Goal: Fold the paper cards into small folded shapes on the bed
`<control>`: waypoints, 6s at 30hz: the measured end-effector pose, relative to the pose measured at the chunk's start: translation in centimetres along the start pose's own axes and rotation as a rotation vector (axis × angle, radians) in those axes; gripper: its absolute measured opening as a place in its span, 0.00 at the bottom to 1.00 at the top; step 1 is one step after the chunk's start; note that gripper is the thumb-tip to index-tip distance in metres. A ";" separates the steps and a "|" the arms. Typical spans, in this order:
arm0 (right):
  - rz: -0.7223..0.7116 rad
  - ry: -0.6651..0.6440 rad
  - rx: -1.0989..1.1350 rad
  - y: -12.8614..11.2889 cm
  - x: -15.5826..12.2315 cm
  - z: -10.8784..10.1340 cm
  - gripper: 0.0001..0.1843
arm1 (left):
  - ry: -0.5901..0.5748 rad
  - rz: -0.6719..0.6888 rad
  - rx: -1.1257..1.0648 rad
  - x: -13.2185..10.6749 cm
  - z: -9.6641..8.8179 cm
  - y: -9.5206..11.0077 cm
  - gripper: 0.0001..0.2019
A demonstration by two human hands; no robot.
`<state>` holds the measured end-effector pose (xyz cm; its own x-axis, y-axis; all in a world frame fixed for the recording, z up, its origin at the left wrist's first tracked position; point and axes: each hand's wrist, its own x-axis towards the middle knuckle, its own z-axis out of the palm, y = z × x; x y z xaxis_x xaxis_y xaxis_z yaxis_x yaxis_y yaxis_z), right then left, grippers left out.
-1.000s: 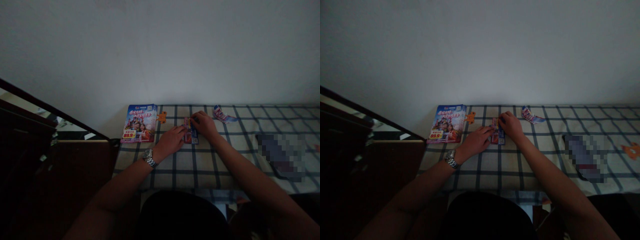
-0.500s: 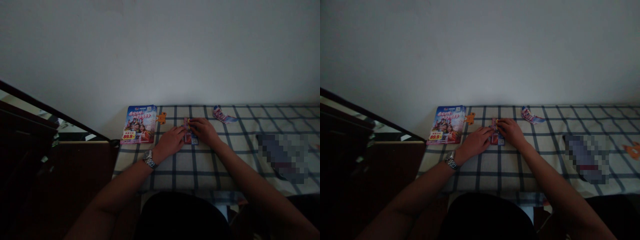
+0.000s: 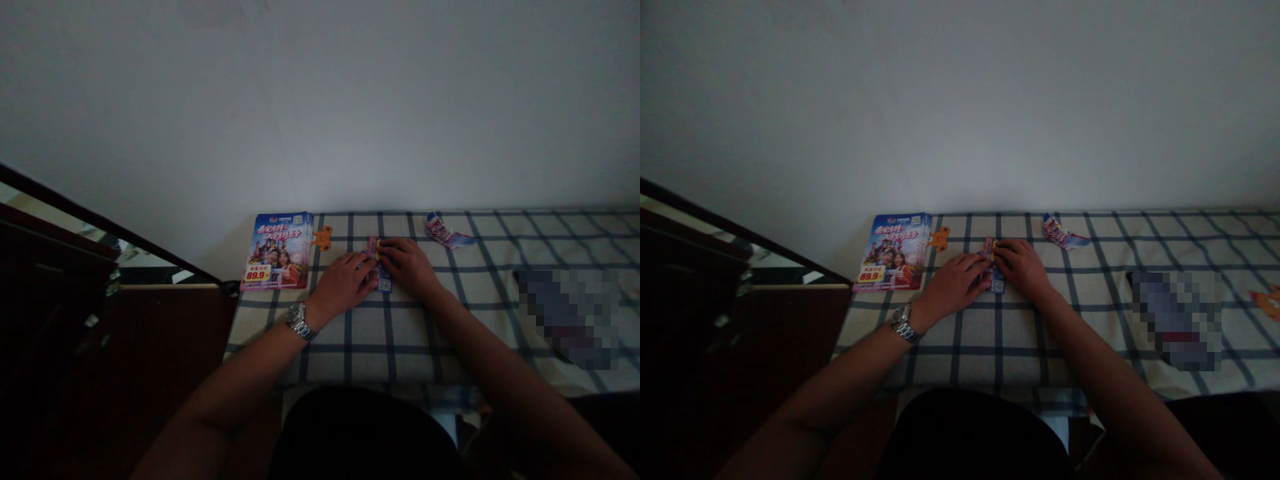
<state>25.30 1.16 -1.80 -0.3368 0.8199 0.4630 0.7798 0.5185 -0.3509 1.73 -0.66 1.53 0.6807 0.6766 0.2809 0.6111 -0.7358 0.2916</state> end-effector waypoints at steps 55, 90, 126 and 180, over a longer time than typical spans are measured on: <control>-0.110 -0.002 0.045 1.1 -0.6 -0.6 0.12 | 0.066 -0.062 -0.003 0.0 0.3 -2.6 0.21; 0.277 0.125 0.314 0.0 -0.7 -2.5 0.15 | 0.339 -0.237 -0.366 0.1 -0.9 -4.4 0.08; 0.055 0.013 0.131 1.4 -0.6 -0.4 0.11 | 0.112 -0.008 -0.169 0.1 -0.5 -3.1 0.12; -0.076 0.036 0.126 0.9 -0.6 -1.1 0.07 | -0.042 0.141 -0.095 0.0 0.3 -3.3 0.13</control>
<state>26.76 0.89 -1.46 -0.3714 0.7691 0.5201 0.6797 0.6068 -0.4120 -0.16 1.75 0.26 0.7744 0.5637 0.2872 0.4688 -0.8161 0.3379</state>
